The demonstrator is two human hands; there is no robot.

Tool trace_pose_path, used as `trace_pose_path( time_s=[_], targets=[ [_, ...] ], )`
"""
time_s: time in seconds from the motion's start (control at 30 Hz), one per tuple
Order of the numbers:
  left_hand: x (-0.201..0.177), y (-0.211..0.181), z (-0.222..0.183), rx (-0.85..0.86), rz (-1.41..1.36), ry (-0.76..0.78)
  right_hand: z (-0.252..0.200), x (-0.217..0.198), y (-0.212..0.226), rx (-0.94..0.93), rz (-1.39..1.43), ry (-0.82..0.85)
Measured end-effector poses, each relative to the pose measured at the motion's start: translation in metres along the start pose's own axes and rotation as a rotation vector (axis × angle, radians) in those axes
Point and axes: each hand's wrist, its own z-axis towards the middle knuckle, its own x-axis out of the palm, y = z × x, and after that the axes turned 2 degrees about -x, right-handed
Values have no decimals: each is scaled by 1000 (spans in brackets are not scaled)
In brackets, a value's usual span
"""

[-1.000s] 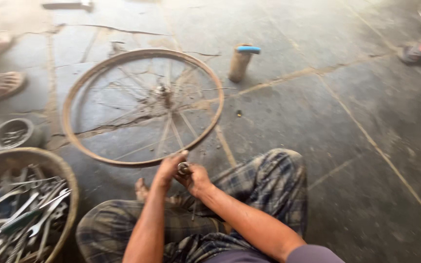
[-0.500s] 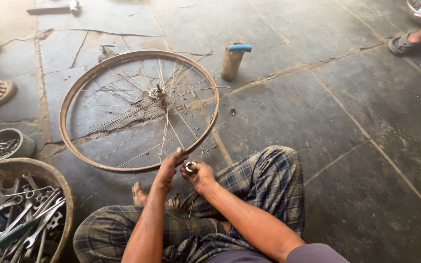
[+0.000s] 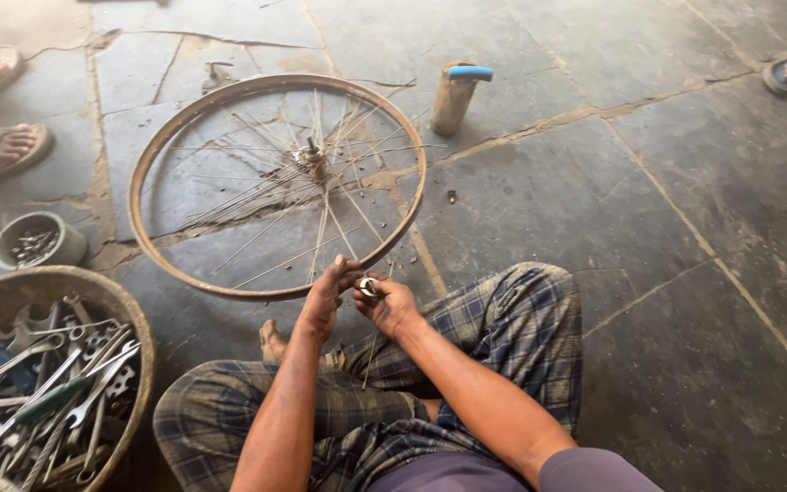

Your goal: The person sits on the floor and uses pliers to adjust the spokes on a bicycle wheel rim. The person holds the rim, inserts metal spoke pieces, and tightens them using pliers, occasionally reaching for more parts in a nearby basket of tools.

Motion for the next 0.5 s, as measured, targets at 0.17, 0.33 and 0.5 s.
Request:
trace_pose_path(
  time_s=[0.17,0.33,0.5],
  targets=[
    [-1,1,1,34,-33,28,-4,-15,3,60,-39,18],
    [-2,3,2,13,-47,43,-37,5,7,58,-128,25],
    [-2,4,1,-3,-148,77,-54,25,13,-187,-699,-76]
  ],
)
